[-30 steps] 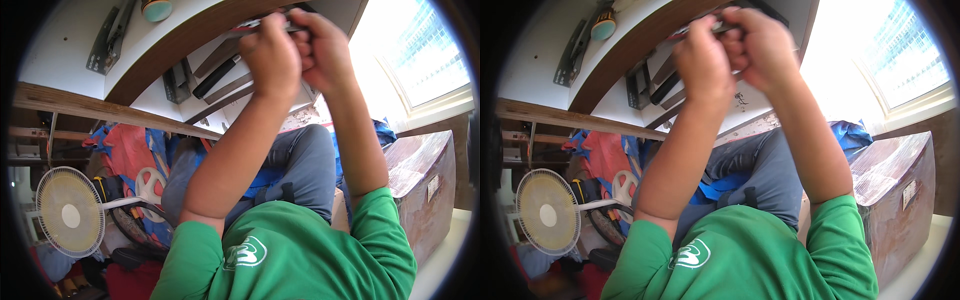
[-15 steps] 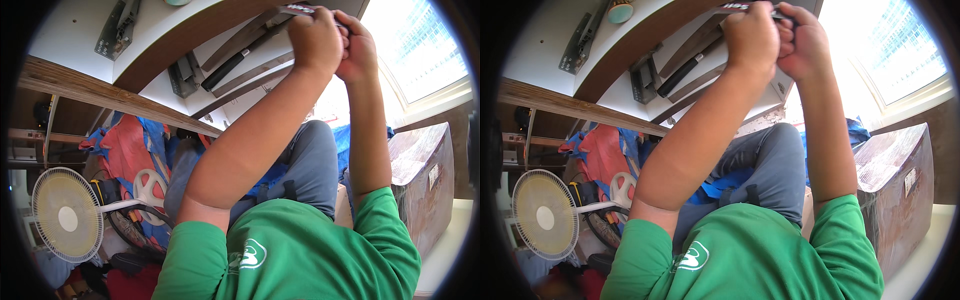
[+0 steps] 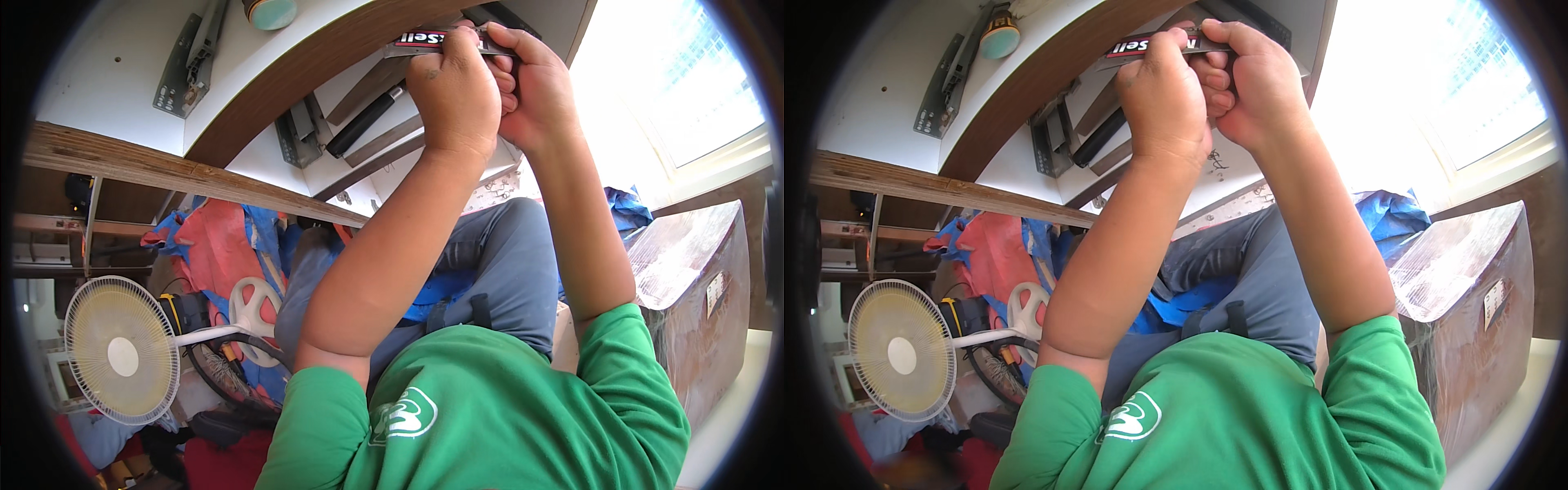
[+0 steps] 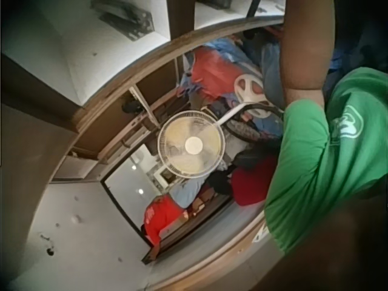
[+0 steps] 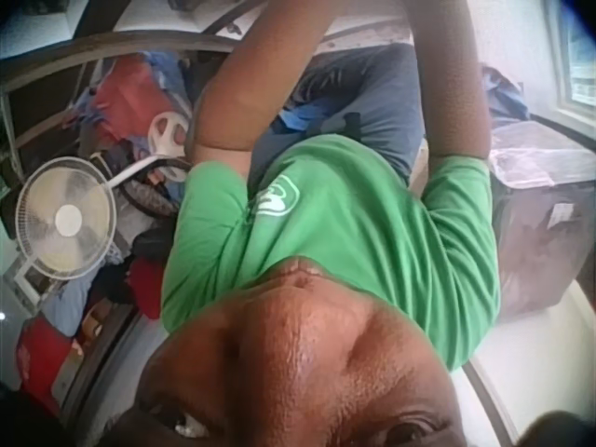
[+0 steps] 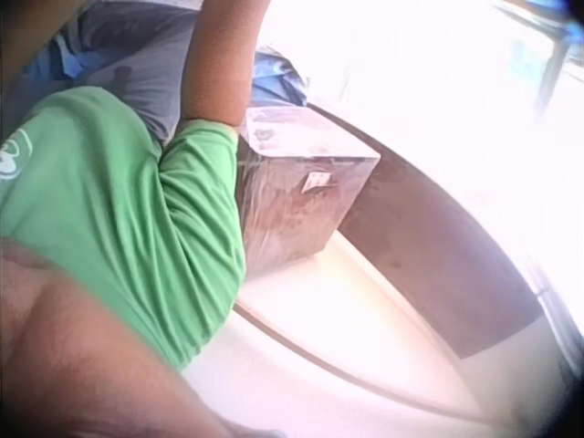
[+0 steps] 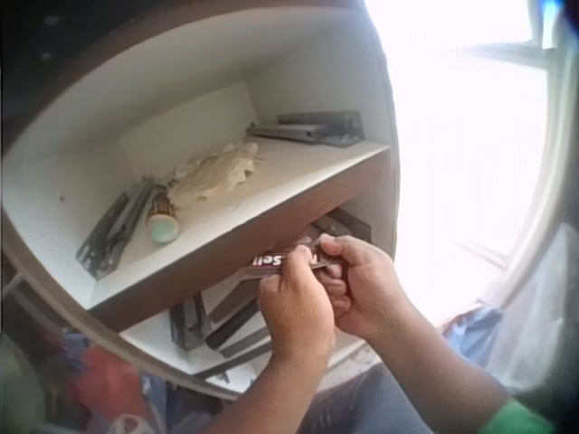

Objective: The person assembles a wooden cabinet by attaching a metal hinge to the interior using a screwdriver. They position the hinge, align it, and tighten screws to secure it in place.

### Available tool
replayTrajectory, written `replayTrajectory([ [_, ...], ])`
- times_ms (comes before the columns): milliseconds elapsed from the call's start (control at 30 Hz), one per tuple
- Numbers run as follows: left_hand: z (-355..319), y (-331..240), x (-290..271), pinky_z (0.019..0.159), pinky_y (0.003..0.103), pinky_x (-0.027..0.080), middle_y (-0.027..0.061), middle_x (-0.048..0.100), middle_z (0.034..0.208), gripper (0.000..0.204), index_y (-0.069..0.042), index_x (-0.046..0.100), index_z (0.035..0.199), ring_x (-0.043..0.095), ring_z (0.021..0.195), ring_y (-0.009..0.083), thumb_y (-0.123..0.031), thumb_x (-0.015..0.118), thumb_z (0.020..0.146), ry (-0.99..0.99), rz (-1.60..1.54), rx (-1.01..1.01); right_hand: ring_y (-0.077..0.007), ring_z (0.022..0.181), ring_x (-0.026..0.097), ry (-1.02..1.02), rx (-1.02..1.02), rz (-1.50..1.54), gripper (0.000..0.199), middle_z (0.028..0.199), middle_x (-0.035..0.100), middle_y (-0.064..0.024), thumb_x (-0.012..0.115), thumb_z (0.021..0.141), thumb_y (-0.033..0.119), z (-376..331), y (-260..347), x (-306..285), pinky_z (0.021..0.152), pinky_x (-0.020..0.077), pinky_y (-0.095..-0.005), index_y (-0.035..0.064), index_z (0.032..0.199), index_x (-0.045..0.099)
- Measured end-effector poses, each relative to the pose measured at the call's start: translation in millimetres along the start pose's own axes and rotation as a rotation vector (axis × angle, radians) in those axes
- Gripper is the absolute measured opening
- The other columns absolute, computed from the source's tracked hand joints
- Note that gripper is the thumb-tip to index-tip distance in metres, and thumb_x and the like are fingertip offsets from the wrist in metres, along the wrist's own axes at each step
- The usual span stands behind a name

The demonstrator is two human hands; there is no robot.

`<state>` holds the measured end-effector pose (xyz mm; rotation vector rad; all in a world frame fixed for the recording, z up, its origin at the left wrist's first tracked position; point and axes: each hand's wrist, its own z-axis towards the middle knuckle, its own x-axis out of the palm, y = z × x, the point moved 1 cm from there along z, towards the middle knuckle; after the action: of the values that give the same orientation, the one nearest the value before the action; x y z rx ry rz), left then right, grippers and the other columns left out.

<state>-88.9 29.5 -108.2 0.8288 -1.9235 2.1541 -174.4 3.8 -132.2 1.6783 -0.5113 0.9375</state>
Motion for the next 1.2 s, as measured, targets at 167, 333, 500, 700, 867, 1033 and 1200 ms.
replayTrajectory([
  [167, 4.9, 9.4, 19.2, 0.032, 0.029, 0.038, 0.0076, 0.057, 0.054, 0.04, 0.0, 0.053, 0.06, 0.05, 0.038, 0.0135, -0.015, 0.045, 0.097, 0.147, -0.028, -0.05, -0.0019, 0.041, 0.033, 0.032, -0.108, 0.085, 0.019, 0.055, 0.043, 0.0084, 0.059, 0.1, 0.017, -3.2, 16.0, -4.8, 0.035, 0.0301, -0.0164, 0.0094, 0.083, 0.06],
  [333, 1.5, 2.4, 0.5, 0.033, 0.028, 0.04, 0.0075, 0.057, 0.053, 0.042, 0.001, 0.055, 0.059, 0.051, 0.038, 0.013, -0.016, 0.047, 0.096, -0.03, 0.033, -0.002, -0.0061, 0.041, 0.027, -0.019, -0.032, -0.024, 0.033, 0.054, 0.038, 0.0067, 0.058, 0.099, 0.021, 1.4, -0.8, 0.8, 0.037, 0.0203, -0.0228, 0.0135, 0.07, 0.047],
  [500, -3.1, -6.0, -15.0, 0.033, 0.028, 0.041, 0.0091, 0.059, 0.055, 0.043, 0.001, 0.057, 0.058, 0.053, 0.038, 0.0142, -0.017, 0.047, 0.096, -0.053, 0.134, 0.027, -0.0068, 0.042, 0.028, -0.036, 0.019, 0.09, 0.032, 0.055, 0.037, 0.006, 0.059, 0.099, 0.022, 3.4, -21.0, 5.7, 0.037, 0.0209, -0.0228, 0.0132, 0.07, 0.048],
  [700, 2.6, 13.3, 8.0, 0.035, 0.03, 0.039, 0.0079, 0.057, 0.051, 0.046, 0.0, 0.054, 0.055, 0.055, 0.04, 0.0161, -0.015, 0.044, 0.097, 0.116, 0.131, -0.013, -0.0056, 0.041, 0.029, -0.025, -0.117, 0.165, 0.038, 0.053, 0.036, 0.0066, 0.056, 0.1, 0.022, 2.7, 2.4, -16.3, 0.035, 0.0241, -0.0201, 0.015, 0.066, 0.042],
  [867, 0.9, 12.7, 3.3, 0.036, 0.028, 0.039, 0.0068, 0.057, 0.052, 0.045, 0.001, 0.055, 0.056, 0.053, 0.039, 0.0136, -0.015, 0.046, 0.098, 0.073, 0.132, -0.025, -0.0063, 0.04, 0.028, 0.004, -0.04, 0.165, 0.039, 0.053, 0.036, 0.0062, 0.056, 0.1, 0.023, 6.7, -3.8, -21.3, 0.035, 0.023, -0.0208, 0.0148, 0.065, 0.042],
  [1033, -1.9, 9.1, 17.9, 0.038, 0.028, 0.041, 0.0067, 0.057, 0.052, 0.047, 0.001, 0.053, 0.056, 0.054, 0.041, 0.0145, -0.015, 0.045, 0.1, 0.217, 0.115, -0.026, -0.0063, 0.041, 0.029, -0.055, -0.148, 0.227, 0.034, 0.054, 0.037, 0.0065, 0.058, 0.099, 0.022, 3.1, 8.6, -18.0, 0.035, 0.0211, -0.0213, 0.0137, 0.068, 0.046],
  [1200, -0.6, 8.1, 7.5, 0.033, 0.028, 0.036, 0.0071, 0.057, 0.053, 0.045, 0.0, 0.053, 0.057, 0.052, 0.038, 0.0132, -0.016, 0.048, 0.099, -0.049, 0.162, -0.009, -0.0075, 0.041, 0.028, 0.009, -0.006, 0.167, 0.035, 0.054, 0.036, 0.0061, 0.058, 0.1, 0.022, 3.6, -1.6, -11.9, 0.037, 0.0212, -0.0229, 0.0145, 0.068, 0.046],
])
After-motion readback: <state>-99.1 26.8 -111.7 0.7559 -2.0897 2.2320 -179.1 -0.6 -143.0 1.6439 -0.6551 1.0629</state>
